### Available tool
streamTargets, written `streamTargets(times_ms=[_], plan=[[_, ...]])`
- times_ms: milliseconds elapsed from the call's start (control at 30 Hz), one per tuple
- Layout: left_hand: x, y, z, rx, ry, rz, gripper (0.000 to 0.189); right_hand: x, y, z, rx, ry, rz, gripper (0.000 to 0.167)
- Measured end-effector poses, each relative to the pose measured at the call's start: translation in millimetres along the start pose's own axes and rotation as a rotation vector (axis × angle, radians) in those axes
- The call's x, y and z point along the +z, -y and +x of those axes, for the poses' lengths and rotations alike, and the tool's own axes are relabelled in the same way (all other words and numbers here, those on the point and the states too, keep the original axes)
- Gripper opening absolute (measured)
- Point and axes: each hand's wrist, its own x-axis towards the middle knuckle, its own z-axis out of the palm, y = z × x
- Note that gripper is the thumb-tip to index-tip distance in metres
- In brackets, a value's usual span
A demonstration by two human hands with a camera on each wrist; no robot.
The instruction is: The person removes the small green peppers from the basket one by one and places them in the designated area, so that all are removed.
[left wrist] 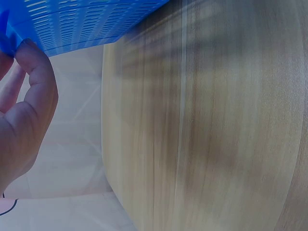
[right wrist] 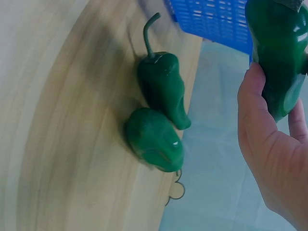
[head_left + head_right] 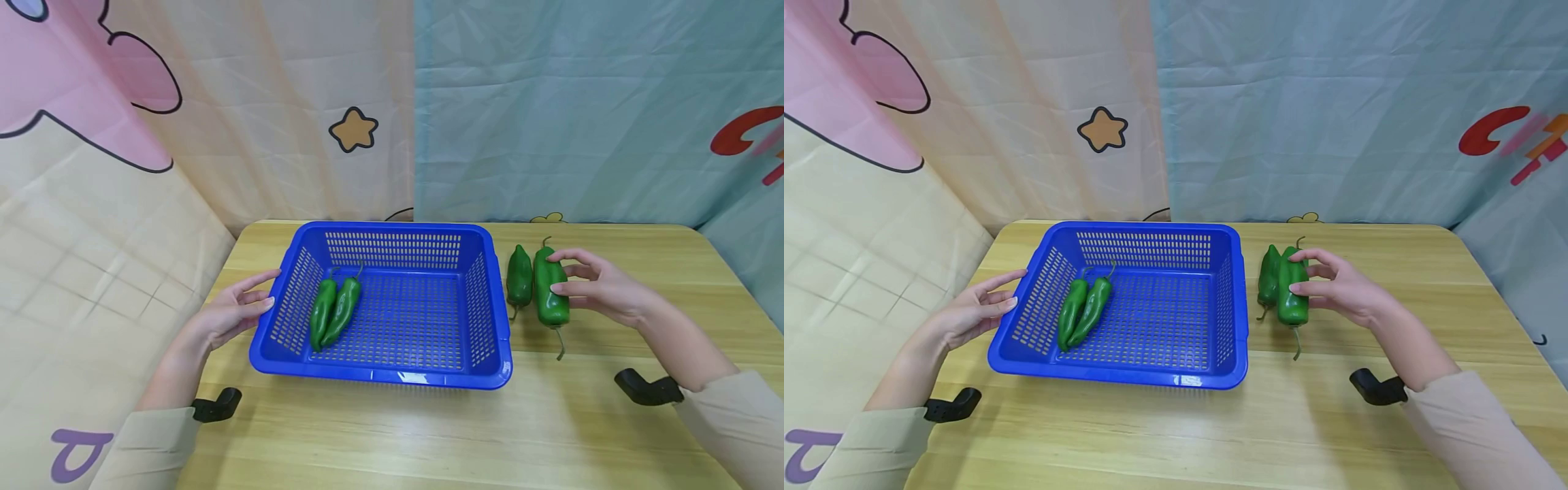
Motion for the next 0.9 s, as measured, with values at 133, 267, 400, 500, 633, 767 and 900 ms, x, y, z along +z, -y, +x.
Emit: streamTargets(times_ms=[133,267,400,500,633,767,900], plan=[[0.2,-1.0,0.0,-0.007,-0.006,0.004,0.058,-4.3,-4.2,-1.7,0.03,-0.018,-0.018,0.041],[1.0,-2.0,0.2,-0.008,-0.01,0.016,0.059,-8.4,-9.5,-3.7,0.036,-0.026,-0.009,0.041],[2.0,-2.8,-0.4,-0.014,-0.018,0.012,0.06,-14.0,-13.5,-6.3,0.029,-0.03,0.021,0.041],[2.7,-3.4,-1.2,-0.021,-0.025,0.008,0.061,-19.6,-16.0,-8.8,0.03,-0.039,0.035,0.041],[3.0,-3.9,-1.7,-0.024,-0.031,0.01,0.062,-28.3,-19.2,-11.5,0.026,-0.053,0.049,0.042],[2.8,-4.0,-1.6,-0.021,-0.029,0.006,0.061,-36.8,-23.4,-13.0,0.016,-0.055,0.06,0.041],[2.5,-2.0,-1.4,-0.014,-0.023,0.007,0.059,-44.0,-28.6,-14.0,0.016,-0.047,0.082,0.041]])
